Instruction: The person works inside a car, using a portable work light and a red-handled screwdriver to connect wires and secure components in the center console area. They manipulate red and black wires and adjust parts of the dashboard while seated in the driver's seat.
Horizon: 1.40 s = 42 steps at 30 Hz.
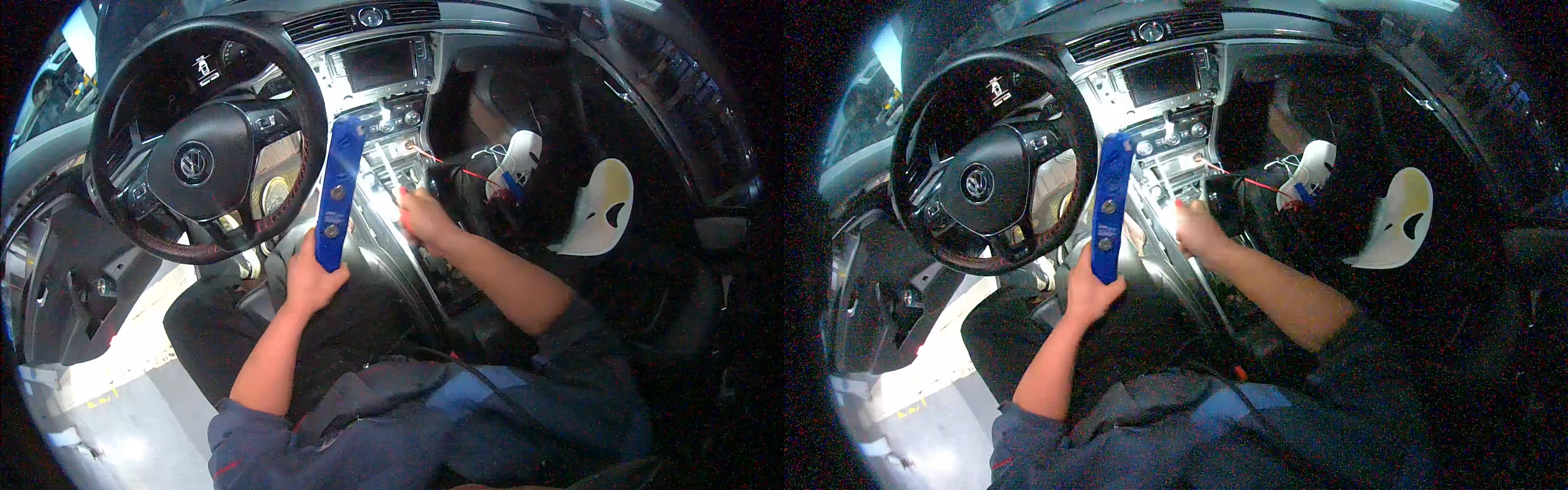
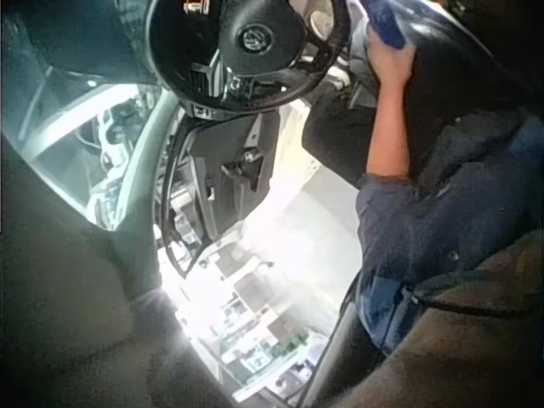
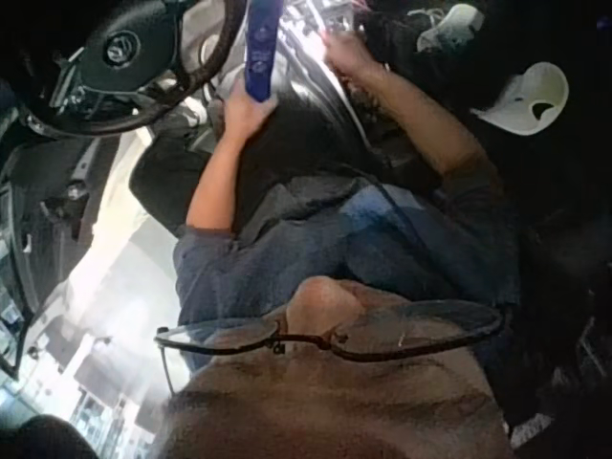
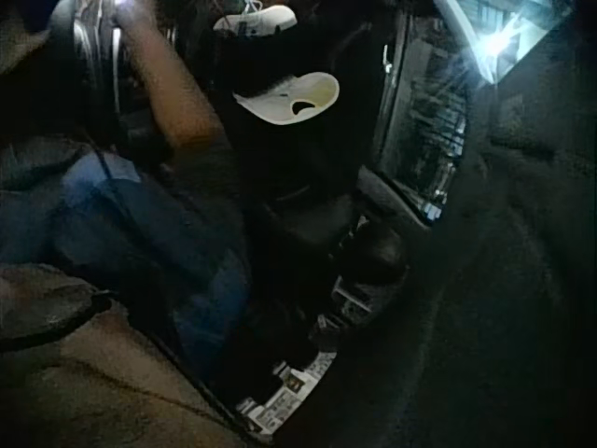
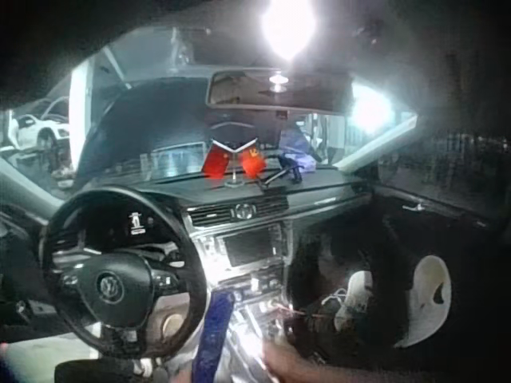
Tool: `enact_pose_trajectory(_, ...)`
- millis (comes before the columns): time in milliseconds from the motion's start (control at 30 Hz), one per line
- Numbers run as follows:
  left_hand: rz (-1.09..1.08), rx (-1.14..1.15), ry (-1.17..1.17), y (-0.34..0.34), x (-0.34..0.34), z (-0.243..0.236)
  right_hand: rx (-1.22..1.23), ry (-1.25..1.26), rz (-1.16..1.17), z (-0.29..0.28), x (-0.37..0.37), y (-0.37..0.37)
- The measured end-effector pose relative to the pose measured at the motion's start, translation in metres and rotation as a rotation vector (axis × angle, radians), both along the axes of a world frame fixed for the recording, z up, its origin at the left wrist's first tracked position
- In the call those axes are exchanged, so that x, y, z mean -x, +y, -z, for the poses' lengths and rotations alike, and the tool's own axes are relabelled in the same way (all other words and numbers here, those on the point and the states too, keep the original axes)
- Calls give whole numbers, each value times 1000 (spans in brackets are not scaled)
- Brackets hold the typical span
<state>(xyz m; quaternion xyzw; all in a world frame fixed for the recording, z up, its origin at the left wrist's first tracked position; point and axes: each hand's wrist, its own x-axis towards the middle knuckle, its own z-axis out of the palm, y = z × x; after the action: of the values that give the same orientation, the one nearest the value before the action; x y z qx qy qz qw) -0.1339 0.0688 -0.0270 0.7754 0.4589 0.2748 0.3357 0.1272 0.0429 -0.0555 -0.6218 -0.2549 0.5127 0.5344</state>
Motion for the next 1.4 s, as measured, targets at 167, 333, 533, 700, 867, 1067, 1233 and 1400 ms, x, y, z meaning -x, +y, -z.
enact_pose_trajectory(167, 37, -43, -65, 4, 7, 28, 44, -1132, -59, 56, -6, 81)
enact_pose_trajectory(333, 48, -72, -67, 9, 6, 38, -218, -1785, -398, 77, -13, 101)
enact_pose_trajectory(533, 42, -93, -66, 10, 2, 39, 90, -1837, -702, 21, -4, 101)
enact_pose_trajectory(700, 57, -71, -84, 11, 3, 37, -108, -1946, -721, -5, -9, 93)
enact_pose_trajectory(867, 82, -36, -136, 12, 5, 34, -35, -1835, -659, 7, -7, 109)
enact_pose_trajectory(1067, 84, -36, -115, 12, 5, 35, -33, -1820, -645, 19, -11, 114)
enact_pose_trajectory(1233, 66, -54, -78, 12, 5, 36, -31, -1816, -609, 22, -8, 112)
enact_pose_trajectory(1400, 76, -29, -85, 13, 5, 37, -38, -1808, -594, 21, -9, 113)
